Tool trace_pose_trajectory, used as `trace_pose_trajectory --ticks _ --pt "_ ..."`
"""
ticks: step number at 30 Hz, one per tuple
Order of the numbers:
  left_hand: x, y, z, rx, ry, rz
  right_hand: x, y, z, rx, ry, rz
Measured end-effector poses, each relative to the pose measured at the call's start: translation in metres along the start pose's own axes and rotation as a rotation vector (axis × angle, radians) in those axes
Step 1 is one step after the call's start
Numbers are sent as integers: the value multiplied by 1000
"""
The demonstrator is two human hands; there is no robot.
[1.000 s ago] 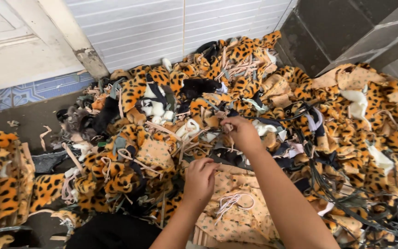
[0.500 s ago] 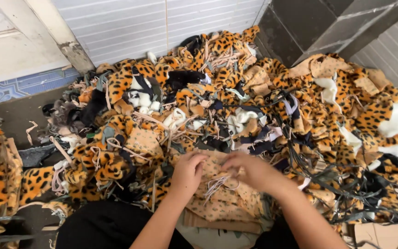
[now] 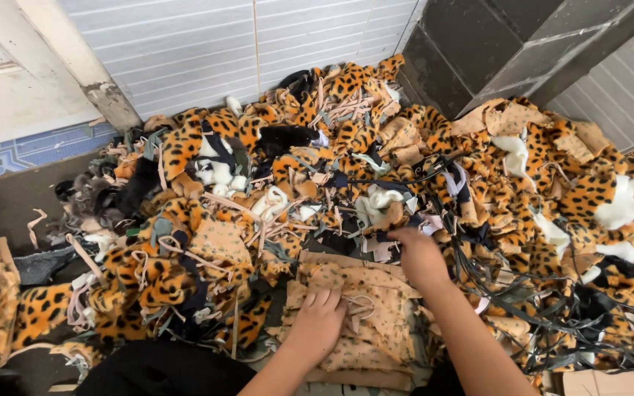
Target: Sorting and stacking leopard-print fabric scraps from a large pile onto a cardboard sheet
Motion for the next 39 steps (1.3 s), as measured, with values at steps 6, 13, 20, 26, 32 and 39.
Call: trace_pose_trajectory --ticks 6,13,20,26,32,39 --pt "-37 -8 -2 -19 -11 -226 -17 -32 40 83 -259 -226" --pt "-63 -4 3 -58 -256 -417 -37 -27 39 -21 -430 105" --pt "-80 4 0 -379 -156 -1075 -79 -1 -25 111 -417 1152" --pt "-87 -16 -2 -418 -31 -2134 -3 88 -105 -458 61 624" --pt "-57 -13 -6 -778 142 -1703 62 56 -100 428 402 1006" --pt "-89 -34 -11 -507 269 -1663 51 70 -103 470 665 1540"
Point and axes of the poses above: each hand's wrist, its own z-axis towards the middle knuckle, its own x-axis out of the palm, y = z × x, the point moved 5 cm from there along z, towards the middle knuckle, and after that the axes turned 9 degrees about y, right-handed, at the moved point
